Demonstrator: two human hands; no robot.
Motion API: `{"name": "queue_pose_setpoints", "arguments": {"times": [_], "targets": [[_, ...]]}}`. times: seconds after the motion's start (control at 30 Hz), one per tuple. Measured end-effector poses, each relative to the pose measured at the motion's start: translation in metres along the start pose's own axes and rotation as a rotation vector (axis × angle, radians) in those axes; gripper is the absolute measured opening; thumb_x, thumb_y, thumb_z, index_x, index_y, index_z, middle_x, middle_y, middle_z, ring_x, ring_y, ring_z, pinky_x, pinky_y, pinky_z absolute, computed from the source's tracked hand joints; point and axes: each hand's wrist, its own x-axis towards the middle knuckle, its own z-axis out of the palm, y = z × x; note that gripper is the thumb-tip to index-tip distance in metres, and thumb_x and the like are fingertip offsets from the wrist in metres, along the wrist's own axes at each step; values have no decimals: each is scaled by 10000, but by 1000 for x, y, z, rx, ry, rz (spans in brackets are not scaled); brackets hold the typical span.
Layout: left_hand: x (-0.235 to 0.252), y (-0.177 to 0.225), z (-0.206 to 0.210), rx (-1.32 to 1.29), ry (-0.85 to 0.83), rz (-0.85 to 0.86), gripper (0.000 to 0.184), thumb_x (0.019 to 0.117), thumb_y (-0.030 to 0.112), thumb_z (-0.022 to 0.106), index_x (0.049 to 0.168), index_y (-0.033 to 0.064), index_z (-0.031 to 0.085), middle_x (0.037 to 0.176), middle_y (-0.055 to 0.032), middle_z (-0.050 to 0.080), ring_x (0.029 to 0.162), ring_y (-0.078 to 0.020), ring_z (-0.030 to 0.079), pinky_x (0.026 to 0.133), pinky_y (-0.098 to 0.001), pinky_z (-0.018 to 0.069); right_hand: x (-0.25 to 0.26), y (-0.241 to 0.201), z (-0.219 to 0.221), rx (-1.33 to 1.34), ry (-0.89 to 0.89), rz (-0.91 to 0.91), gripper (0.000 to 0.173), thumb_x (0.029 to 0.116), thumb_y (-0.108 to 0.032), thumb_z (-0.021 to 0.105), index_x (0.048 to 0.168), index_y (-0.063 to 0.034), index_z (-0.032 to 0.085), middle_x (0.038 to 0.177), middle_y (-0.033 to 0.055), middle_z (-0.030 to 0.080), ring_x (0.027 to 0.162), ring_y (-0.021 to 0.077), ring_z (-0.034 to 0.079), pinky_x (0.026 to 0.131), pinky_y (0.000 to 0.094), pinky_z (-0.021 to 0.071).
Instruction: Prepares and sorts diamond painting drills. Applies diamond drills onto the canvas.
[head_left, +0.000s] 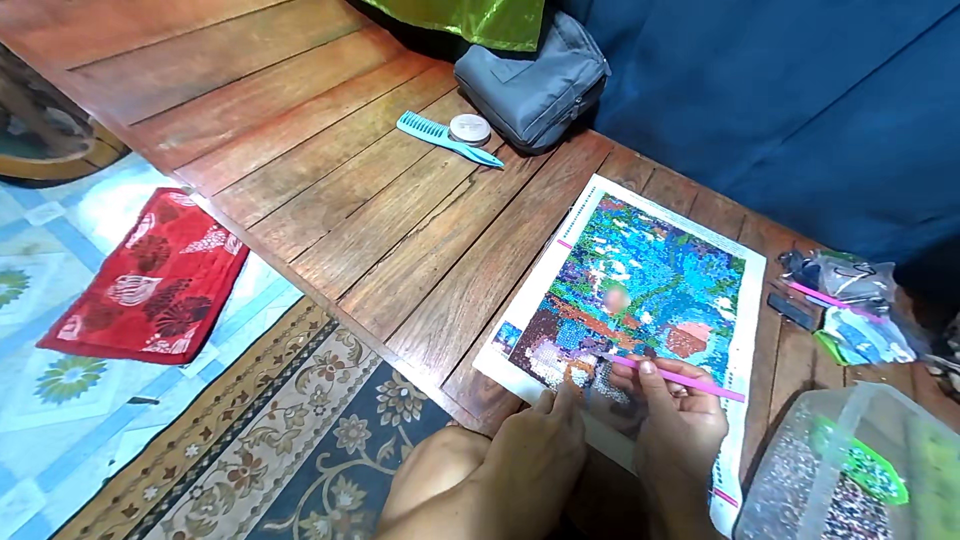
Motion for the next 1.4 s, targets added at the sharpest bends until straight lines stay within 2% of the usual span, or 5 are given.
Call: {"name": "queue_pose_setpoints", "arguments": {"times": [0.23, 0.47, 0.57, 0.8, 1.4], "targets": [[-2, -4, 6, -8, 56, 63, 266, 896, 65, 647, 1126, -52, 713, 1250, -197, 685, 1014, -298, 728, 703, -363, 596, -2, -1, 0, 101, 3, 133, 157, 946, 81, 501, 1016, -26, 592, 795, 6, 745, 681, 96, 734, 669, 223, 625], [0, -4, -2, -48, -141, 51, 338, 950, 60, 600, 1257, -78, 634, 1340, -230, 629, 1193, -347, 653, 864, -399, 571, -5, 3, 2, 38, -29, 56, 119, 980, 11, 484, 1004, -53, 581, 764, -31, 728, 664, 75, 726, 647, 220, 624], [-2, -4, 0, -18, -67, 62, 282, 938, 52, 603, 1182, -65, 680, 1280, -219, 669, 1158, -330, 682, 846, -391, 585, -6, 8, 4, -40, -73, -53, 83, 962, -12, 531, 1023, -43, 578, 799, -55, 729, 691, 48, 727, 660, 203, 625], [-2, -3, 2, -32, -61, 41, 274, 942, 6, 579, 1184, -72, 682, 1290, -216, 667, 1171, -325, 677, 867, -397, 579, -7, 19, 10, -364, -184, -272, 177, 973, -143, 557, 997, 11, 641, 793, -24, 693, 711, -27, 668, 692, 156, 558], [-2, -5, 11, 21, 67, 65, 229, 911, -34, 566, 1078, -43, 722, 1168, -171, 722, 1045, -280, 726, 779, -357, 598, -7, 19, 17, -521, -219, -341, 195, 965, -174, 568, 972, -11, 674, 735, 2, 674, 647, -4, 626, 635, 162, 501]]}}
